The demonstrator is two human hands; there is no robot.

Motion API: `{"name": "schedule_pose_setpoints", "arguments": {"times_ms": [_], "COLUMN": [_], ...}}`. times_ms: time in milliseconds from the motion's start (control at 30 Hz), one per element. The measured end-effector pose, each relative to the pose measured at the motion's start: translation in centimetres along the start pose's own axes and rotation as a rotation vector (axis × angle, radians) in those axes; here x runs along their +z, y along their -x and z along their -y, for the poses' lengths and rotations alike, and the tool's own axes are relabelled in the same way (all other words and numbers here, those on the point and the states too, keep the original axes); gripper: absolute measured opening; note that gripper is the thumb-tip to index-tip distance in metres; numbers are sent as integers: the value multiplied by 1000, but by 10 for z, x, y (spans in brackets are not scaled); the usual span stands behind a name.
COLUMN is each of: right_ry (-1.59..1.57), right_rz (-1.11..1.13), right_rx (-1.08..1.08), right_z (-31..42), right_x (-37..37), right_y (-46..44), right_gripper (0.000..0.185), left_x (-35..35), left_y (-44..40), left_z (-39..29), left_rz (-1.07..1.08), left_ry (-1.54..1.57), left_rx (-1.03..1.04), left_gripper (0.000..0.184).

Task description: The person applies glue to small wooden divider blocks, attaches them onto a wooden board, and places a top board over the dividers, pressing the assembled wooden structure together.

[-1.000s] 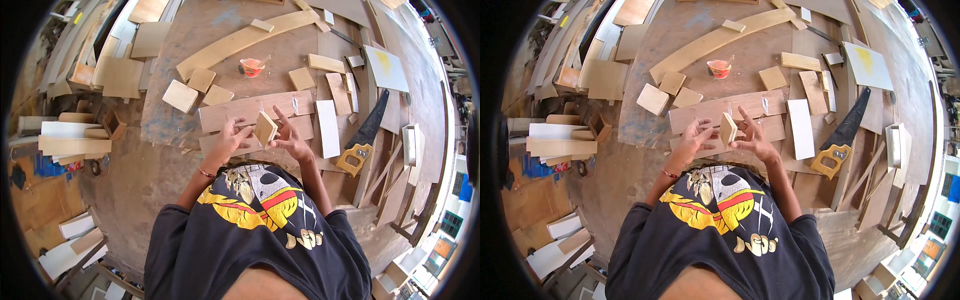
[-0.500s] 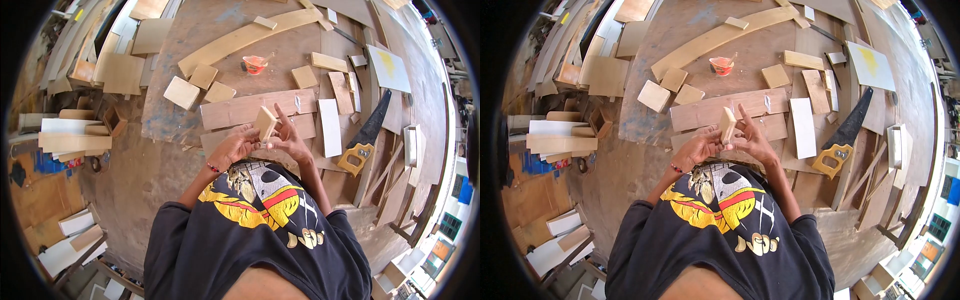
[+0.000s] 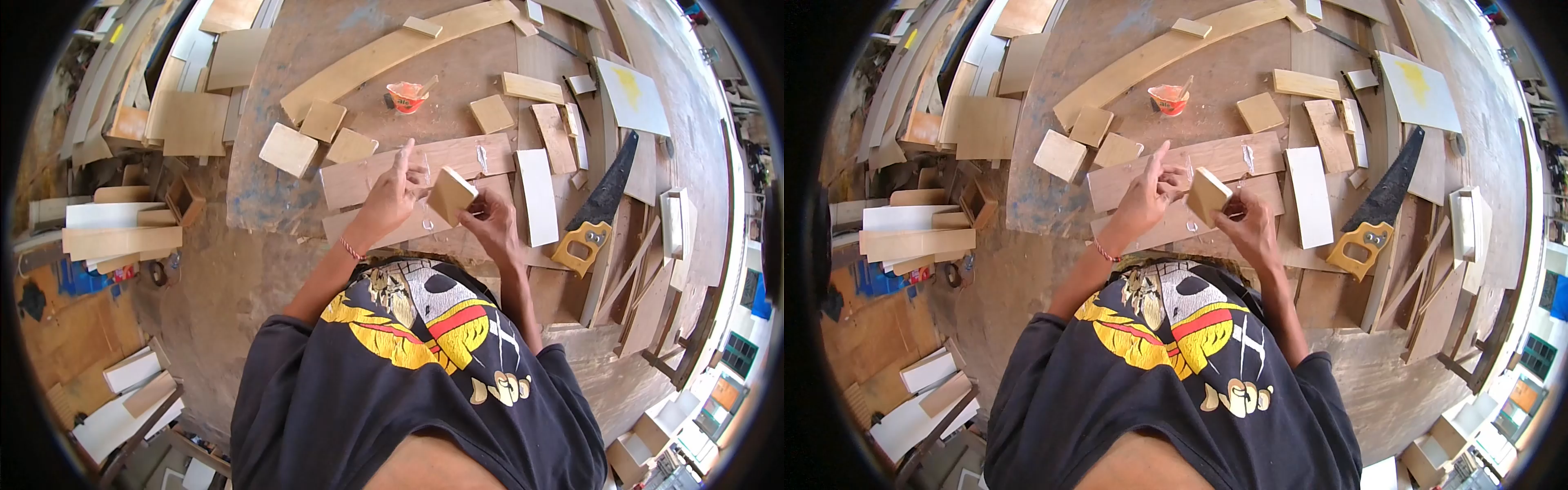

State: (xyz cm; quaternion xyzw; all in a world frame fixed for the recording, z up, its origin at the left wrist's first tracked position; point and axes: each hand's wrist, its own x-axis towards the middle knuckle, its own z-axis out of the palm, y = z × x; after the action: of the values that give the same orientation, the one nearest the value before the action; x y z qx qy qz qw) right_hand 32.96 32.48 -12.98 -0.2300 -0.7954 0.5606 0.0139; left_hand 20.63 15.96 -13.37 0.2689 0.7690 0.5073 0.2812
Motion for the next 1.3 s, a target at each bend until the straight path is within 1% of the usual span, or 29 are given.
{"name": "schedule_pose_setpoints", "arguments": {"times_ms": [33, 67, 100, 133, 167, 233, 300, 367, 433, 567, 633, 867, 933, 967, 1033, 1067, 1133, 1233, 1300], "right_ry": [2, 47, 93, 24, 28, 136, 146, 181, 221, 262, 269, 268, 274, 278, 286, 292, 294, 308, 320], "right_rz": [2, -162, -323, -359, -349, -333, -293, -315, -310, -315, -300, -297, -297, -300, -296, -296, -295, -293, -291], "right_rx": [1, -61, -123, -167, -163, -248, -242, -311, -314, -306, -304, -333, -331, -329, -323, -315, -298, -268, -256], "right_z": [-2, -6, -12, -23, -30, -39, -44, -43, -42, -37, -38, -39, -37, -36, -36, -37, -36, -36, -36], "right_x": [5, 14, 24, 34, 40, 49, 55, 61, 63, 70, 72, 76, 76, 77, 78, 78, 79, 80, 80], "right_y": [6, 13, 20, 26, 30, 35, 34, 33, 32, 30, 30, 26, 25, 25, 24, 24, 24, 24, 23], "right_gripper": [28, 26, 24, 22, 22, 23, 23, 21, 22, 22, 23, 23, 23, 22, 22, 22, 22, 21, 21], "left_x": [4, 6, 7, 8, 9, 9, 9, 10, 9, 16, 17, 14, 14, 14, 12, 12, 12, 8, 12], "left_y": [3, 9, 19, 29, 39, 54, 60, 62, 62, 60, 59, 58, 57, 57, 56, 56, 56, 57, 52], "left_z": [6, 13, 20, 26, 29, 35, 44, 49, 51, 64, 70, 73, 69, 68, 66, 67, 67, 55, 56], "left_rz": [-88, -90, -132, -174, -178, -138, -117, -101, -55, -76, -35, -5, -82, -84, -58, -59, -22, 21, 4], "left_ry": [-83, -79, -220, -360, -355, -495, -526, -555, -592, -648, -667, -635, -618, -616, -565, -563, -576, -551, -509], "left_rx": [52, 51, 124, 192, 183, 220, 220, 225, 228, 272, 259, 254, 311, 309, 290, 288, 261, 245, 269], "left_gripper": [75, 75, 76, 77, 77, 81, 83, 85, 83, 76, 92, 90, 63, 63, 69, 69, 93, 95, 97]}}
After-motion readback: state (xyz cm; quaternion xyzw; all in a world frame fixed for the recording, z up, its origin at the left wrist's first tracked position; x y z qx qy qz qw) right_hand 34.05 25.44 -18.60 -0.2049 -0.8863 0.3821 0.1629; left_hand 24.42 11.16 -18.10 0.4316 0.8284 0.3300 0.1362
